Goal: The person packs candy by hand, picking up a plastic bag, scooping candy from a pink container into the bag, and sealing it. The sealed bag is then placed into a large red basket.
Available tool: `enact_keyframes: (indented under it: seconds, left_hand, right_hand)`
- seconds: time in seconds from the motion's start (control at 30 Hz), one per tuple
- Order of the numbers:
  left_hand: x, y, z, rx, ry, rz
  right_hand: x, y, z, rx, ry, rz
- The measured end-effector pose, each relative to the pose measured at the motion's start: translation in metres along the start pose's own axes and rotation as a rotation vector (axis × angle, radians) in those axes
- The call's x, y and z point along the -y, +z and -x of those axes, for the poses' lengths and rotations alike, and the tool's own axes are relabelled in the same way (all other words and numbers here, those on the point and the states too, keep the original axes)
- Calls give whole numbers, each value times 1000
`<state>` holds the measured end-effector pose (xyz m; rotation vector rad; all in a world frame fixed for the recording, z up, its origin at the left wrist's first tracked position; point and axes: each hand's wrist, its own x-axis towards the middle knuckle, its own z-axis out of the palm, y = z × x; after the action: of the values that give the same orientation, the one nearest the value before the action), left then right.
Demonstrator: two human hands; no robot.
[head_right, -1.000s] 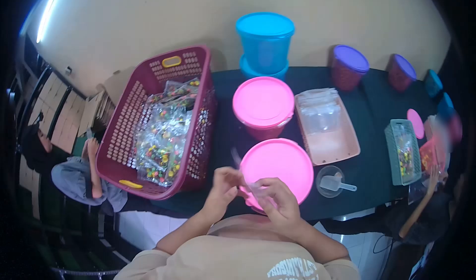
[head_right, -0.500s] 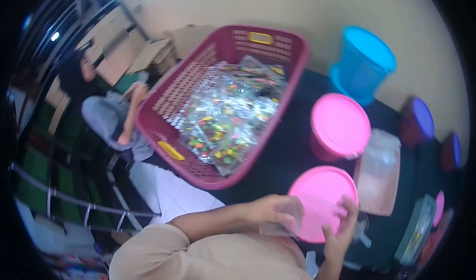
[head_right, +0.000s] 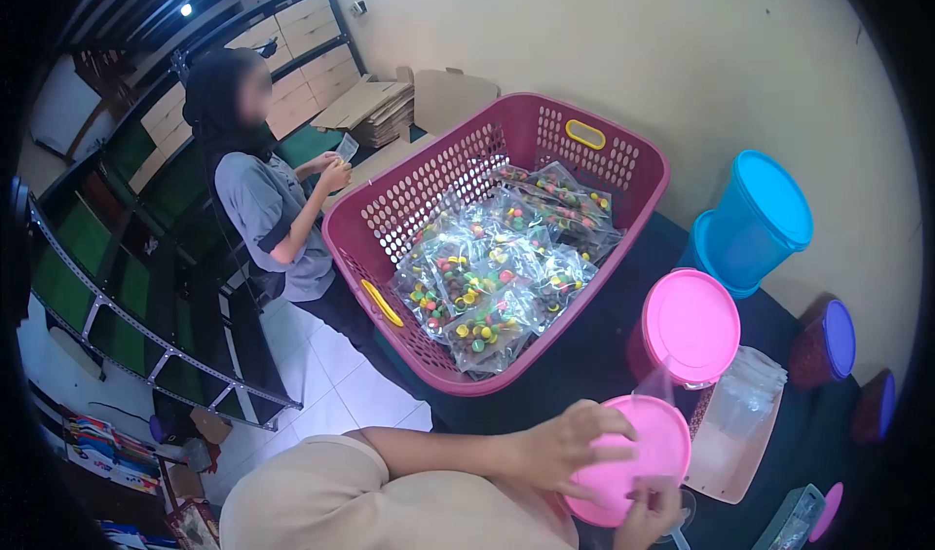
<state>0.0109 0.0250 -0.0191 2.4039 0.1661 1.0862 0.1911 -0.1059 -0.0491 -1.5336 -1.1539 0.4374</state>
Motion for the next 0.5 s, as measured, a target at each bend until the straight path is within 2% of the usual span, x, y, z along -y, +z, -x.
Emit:
enact_keyframes:
  seconds: [0.03, 0.07, 0.13, 0.17, 0.23, 0.27, 0.33, 0.37, 0.4, 0.47, 0.5]
  left_hand:
    - [-2, 3, -5, -1, 11, 1]
    - [-2, 5, -9, 84, 18, -71]
    - [3, 15, -10, 228, 15, -135]
    - [5, 18, -6, 236, 24, -134]
    - [3, 20, -2, 311, -71, -47]
    - [4, 22, -1, 313, -55, -39]
    - [2, 22, 0, 269, -78, -106]
    - [3, 20, 2, 298, -41, -69]
    - [2, 18, 1, 301, -93, -174]
    - [1, 14, -6, 342, -153, -344]
    - [0, 10, -8, 389, -174, -407]
  right_hand:
    - [1, 5, 0, 106, -23, 35]
    - [5, 10, 0, 96, -28, 36]
    - [16, 21, 1, 385, 60, -163]
    - [11, 21, 3, 372, 59, -166]
    - [2, 21, 1, 390, 372, -331]
    - [-1, 24, 0, 378, 156, -284]
    - [8, 23, -6, 376, 148, -243]
    - [12, 22, -4, 383, 151, -209]
    - [15, 18, -5, 418, 201, -119]
    - [38, 24, -10, 274, 430, -353]
    - [35, 28, -11, 247, 341, -323]
